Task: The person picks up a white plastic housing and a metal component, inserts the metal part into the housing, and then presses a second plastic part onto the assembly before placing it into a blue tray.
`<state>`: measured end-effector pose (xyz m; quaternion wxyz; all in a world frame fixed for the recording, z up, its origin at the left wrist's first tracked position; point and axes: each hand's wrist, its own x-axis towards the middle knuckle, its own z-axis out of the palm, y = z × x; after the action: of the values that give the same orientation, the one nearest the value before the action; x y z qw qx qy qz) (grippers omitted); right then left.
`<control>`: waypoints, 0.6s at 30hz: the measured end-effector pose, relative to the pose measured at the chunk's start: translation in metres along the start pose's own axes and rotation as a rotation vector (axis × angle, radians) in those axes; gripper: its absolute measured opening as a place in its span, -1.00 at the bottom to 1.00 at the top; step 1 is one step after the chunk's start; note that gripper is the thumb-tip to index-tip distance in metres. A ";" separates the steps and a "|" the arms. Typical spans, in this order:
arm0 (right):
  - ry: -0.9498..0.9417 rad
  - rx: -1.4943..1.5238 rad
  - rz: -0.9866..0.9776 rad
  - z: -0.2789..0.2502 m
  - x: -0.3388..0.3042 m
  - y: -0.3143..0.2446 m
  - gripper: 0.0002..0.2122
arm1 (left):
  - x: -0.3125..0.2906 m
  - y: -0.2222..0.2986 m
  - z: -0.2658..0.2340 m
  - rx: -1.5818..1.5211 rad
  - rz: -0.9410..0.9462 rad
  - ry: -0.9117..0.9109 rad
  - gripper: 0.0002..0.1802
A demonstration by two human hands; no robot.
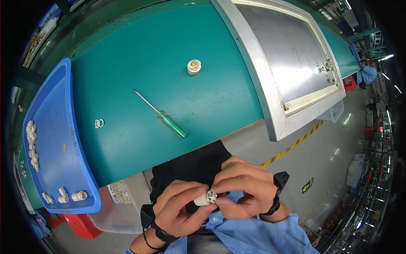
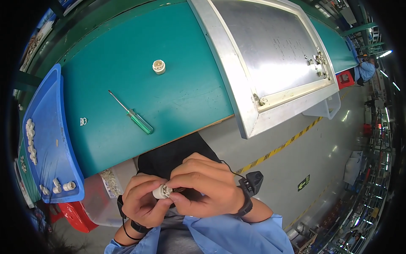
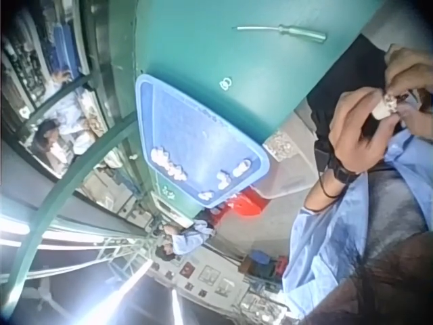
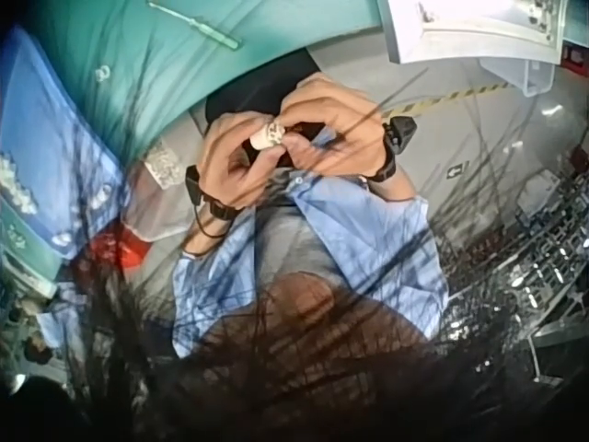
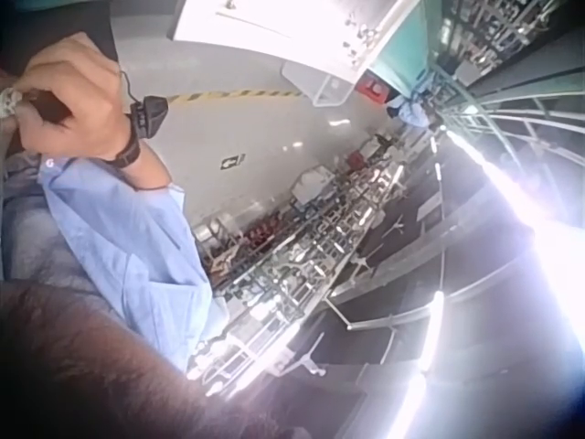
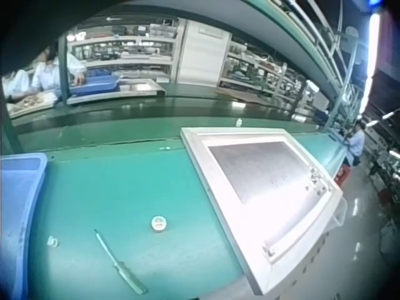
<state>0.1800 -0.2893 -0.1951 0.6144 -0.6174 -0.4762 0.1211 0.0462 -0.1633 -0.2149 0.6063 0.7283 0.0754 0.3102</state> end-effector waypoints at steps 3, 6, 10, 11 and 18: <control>0.059 0.072 -0.026 0.004 -0.006 0.007 -0.81 | 0.000 0.000 0.001 0.012 0.012 -0.013 -0.64; 0.131 0.102 -0.065 0.012 -0.011 0.012 -0.81 | 0.002 -0.002 0.001 -0.032 0.041 -0.022 -0.61; 0.145 0.111 -0.114 0.011 -0.012 0.017 -0.81 | 0.005 -0.001 -0.004 -0.015 0.059 -0.084 -0.61; 0.133 0.110 -0.129 0.011 -0.012 0.018 -0.81 | 0.005 -0.001 -0.004 -0.014 0.059 -0.083 -0.61; 0.172 0.155 -0.145 0.018 -0.014 0.018 -0.85 | -0.001 0.002 0.000 -0.083 0.039 -0.040 -0.64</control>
<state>0.1675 -0.2847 -0.2213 0.7059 -0.5403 -0.4542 0.0593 0.0454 -0.1644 -0.2131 0.6314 0.7098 0.0360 0.3101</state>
